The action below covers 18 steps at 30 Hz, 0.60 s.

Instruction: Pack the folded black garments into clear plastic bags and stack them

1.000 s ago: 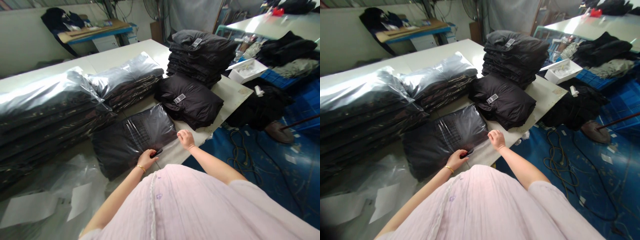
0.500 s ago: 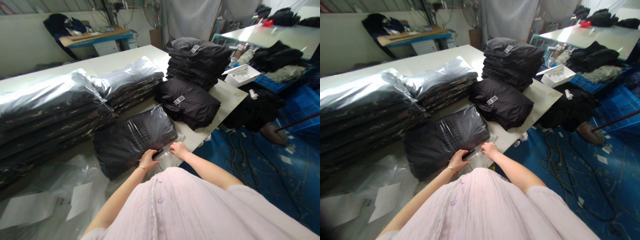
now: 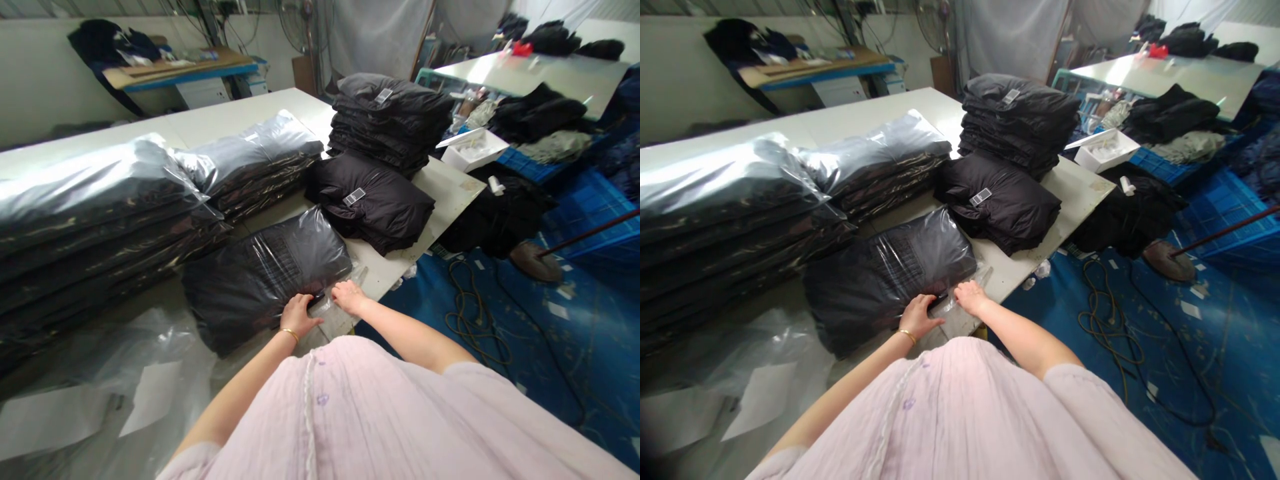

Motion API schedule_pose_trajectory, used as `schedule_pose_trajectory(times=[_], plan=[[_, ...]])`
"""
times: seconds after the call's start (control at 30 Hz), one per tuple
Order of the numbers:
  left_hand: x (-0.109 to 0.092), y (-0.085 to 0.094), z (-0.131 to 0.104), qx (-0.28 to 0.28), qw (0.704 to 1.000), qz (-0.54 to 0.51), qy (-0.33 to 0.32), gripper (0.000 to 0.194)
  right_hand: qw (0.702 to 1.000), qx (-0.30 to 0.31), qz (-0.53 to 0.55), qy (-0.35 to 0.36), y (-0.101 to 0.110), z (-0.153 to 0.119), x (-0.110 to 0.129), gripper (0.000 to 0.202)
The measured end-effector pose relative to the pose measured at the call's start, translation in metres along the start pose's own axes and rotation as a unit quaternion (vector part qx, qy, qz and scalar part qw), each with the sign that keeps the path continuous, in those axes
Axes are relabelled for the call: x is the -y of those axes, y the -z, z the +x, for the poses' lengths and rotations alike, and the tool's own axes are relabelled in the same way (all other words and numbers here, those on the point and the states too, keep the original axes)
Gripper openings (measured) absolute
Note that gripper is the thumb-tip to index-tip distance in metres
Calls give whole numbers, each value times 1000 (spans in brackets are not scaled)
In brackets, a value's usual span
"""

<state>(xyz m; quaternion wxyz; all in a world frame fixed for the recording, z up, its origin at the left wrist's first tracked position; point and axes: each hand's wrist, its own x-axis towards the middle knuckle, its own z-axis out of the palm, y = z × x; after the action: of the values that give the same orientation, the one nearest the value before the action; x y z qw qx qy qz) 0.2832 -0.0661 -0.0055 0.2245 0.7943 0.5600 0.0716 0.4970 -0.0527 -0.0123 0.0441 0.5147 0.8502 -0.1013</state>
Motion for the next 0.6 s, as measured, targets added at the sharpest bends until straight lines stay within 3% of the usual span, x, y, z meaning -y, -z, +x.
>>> schedule_pose_trajectory(times=[0.13,0.3,0.4,0.6], plan=[[-2,-1,-2,-4,1000,18,-3,69,1000,9,-26,7,0,-2,2,20],[-6,-4,-6,-15,999,46,6,59,997,-53,-30,50,-5,-10,4,21],[-8,-4,-7,-13,998,59,12,58,997,-70,-13,34,-9,-12,5,21],[-7,-4,-5,6,997,70,17,61,999,-28,12,-11,-4,-9,5,22]])
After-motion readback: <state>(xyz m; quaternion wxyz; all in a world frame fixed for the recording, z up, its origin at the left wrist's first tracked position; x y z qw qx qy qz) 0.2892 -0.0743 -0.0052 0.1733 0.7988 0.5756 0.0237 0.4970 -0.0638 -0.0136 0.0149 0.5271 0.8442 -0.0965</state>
